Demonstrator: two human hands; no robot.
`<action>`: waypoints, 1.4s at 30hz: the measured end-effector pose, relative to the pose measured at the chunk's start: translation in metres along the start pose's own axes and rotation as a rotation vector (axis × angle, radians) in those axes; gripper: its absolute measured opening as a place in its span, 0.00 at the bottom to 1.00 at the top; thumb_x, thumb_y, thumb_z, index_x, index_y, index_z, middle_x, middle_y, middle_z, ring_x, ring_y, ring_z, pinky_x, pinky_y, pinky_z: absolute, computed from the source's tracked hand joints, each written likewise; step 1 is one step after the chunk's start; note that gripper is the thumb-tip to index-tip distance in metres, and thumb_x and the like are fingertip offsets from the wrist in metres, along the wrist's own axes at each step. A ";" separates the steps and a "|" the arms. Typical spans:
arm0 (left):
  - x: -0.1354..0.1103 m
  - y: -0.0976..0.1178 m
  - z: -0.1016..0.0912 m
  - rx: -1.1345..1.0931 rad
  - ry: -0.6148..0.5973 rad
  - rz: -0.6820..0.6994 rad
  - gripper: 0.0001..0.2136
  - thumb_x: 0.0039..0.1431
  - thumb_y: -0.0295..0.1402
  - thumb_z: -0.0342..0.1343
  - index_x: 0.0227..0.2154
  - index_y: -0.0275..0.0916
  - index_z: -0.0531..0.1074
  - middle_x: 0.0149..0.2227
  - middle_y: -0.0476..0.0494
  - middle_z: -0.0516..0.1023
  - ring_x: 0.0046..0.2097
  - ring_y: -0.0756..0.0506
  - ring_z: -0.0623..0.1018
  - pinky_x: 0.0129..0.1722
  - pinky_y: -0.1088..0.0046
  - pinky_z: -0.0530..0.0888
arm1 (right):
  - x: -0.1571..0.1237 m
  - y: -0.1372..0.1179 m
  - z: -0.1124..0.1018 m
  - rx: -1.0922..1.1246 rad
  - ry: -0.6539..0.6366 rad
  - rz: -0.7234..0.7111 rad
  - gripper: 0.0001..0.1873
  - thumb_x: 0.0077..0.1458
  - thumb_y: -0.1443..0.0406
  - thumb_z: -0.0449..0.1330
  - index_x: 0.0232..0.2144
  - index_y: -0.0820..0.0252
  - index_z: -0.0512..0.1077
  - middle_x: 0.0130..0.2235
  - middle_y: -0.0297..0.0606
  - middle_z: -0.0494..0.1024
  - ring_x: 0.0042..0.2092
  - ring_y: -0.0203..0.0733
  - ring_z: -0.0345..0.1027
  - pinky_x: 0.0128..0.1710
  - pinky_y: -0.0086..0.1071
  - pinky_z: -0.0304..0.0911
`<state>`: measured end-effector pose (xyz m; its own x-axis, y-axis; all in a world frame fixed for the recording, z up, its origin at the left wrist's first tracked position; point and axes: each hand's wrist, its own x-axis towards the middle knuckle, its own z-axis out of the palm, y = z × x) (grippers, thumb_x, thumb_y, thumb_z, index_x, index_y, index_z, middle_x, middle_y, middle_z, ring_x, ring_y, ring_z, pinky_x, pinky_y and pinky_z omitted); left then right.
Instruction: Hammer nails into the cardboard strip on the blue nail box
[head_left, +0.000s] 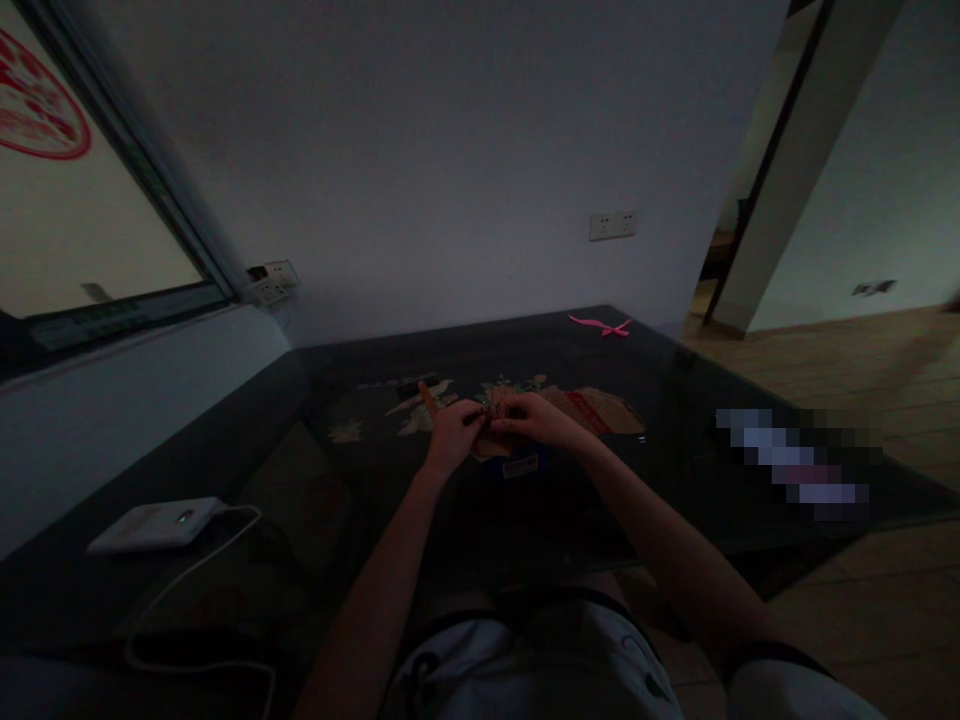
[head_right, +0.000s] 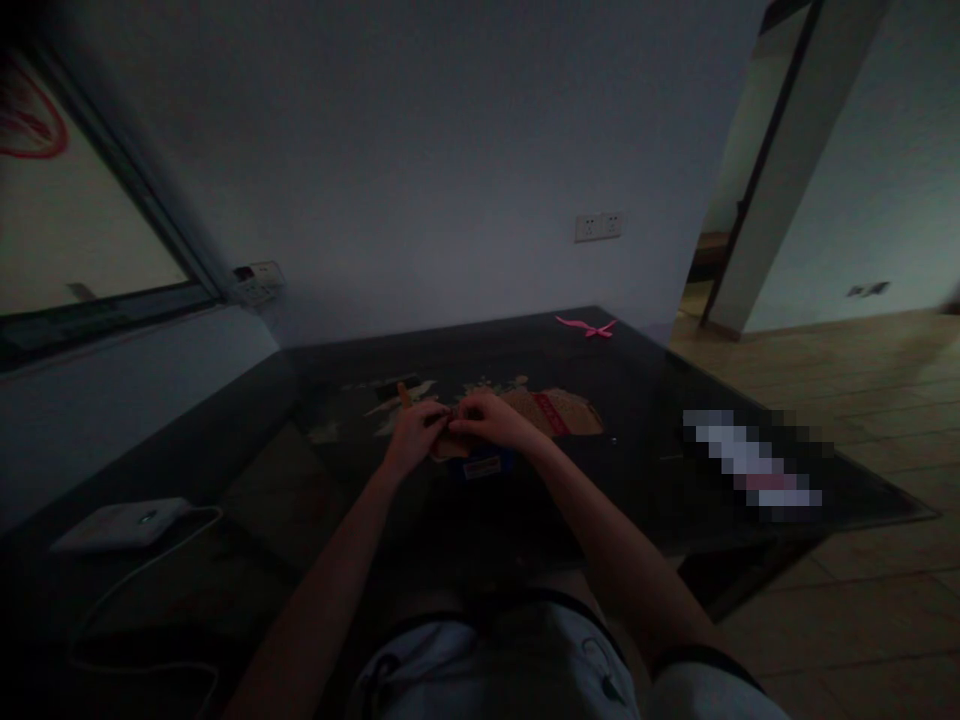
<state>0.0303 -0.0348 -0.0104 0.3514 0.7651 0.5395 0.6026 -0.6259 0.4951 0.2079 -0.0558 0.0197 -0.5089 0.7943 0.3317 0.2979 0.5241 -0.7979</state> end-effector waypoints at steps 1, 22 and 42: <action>0.000 0.000 0.001 -0.011 0.011 -0.004 0.06 0.52 0.25 0.52 0.24 0.37 0.72 0.29 0.47 0.75 0.33 0.48 0.73 0.34 0.73 0.68 | 0.000 0.000 0.000 -0.004 0.000 -0.002 0.12 0.48 0.60 0.58 0.20 0.61 0.64 0.22 0.29 0.65 0.26 0.32 0.58 0.26 0.25 0.53; 0.000 -0.025 -0.011 -0.448 0.333 -0.254 0.17 0.51 0.42 0.54 0.32 0.32 0.76 0.34 0.40 0.78 0.38 0.45 0.76 0.40 0.70 0.71 | 0.001 0.005 -0.001 -0.083 0.010 0.016 0.12 0.51 0.58 0.56 0.24 0.62 0.66 0.26 0.33 0.72 0.29 0.35 0.63 0.28 0.26 0.56; -0.116 -0.185 -0.123 0.469 -0.099 -0.083 0.13 0.56 0.40 0.48 0.31 0.39 0.75 0.34 0.43 0.77 0.37 0.46 0.75 0.38 0.70 0.71 | -0.004 0.001 -0.002 0.033 -0.048 0.079 0.15 0.50 0.56 0.57 0.25 0.62 0.68 0.30 0.37 0.75 0.30 0.37 0.67 0.29 0.28 0.59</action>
<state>-0.2096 -0.0264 -0.0809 0.3409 0.8347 0.4325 0.8817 -0.4436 0.1610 0.2120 -0.0581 0.0186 -0.5231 0.8168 0.2431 0.3120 0.4491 -0.8373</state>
